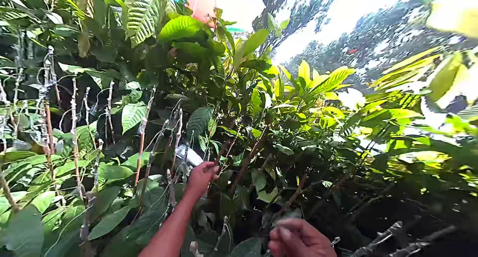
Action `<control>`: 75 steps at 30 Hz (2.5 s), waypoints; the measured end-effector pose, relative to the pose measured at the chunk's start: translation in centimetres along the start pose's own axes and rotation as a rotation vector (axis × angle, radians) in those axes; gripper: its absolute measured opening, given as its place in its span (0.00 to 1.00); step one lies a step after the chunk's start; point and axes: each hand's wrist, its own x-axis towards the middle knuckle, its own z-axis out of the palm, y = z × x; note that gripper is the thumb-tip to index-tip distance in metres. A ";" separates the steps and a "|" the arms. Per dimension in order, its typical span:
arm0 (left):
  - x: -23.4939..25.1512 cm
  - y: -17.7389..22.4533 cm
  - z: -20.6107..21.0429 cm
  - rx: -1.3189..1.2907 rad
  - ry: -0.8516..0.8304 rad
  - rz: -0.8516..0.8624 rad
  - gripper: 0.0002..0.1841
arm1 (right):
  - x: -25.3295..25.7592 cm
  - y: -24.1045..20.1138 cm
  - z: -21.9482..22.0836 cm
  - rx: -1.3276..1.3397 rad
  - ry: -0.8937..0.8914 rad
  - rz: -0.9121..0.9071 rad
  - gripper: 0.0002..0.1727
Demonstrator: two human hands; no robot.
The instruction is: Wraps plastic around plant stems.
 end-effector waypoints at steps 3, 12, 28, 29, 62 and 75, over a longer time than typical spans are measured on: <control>0.1 -0.3 0.1 -0.070 -0.042 -0.017 0.10 | 8.8 -0.6 3.0 -0.224 -0.086 0.106 0.10; -0.8 -1.3 -1.1 -0.343 -0.294 -0.074 0.16 | 21.9 3.0 6.6 -0.949 -0.443 0.186 0.16; -0.4 -1.0 -0.8 -0.056 -0.165 0.051 0.13 | 22.5 2.9 6.9 -1.031 -0.527 0.341 0.14; -0.2 -0.8 -0.9 0.028 -0.151 0.060 0.14 | 21.8 2.8 7.2 -1.033 -0.491 0.353 0.14; -0.5 -0.1 -1.7 0.253 -0.273 0.140 0.14 | 22.9 -4.7 9.1 -1.738 -0.741 0.115 0.22; -0.4 0.4 -1.6 0.171 -0.038 0.120 0.12 | 19.9 -4.0 8.0 -1.906 -0.728 0.254 0.17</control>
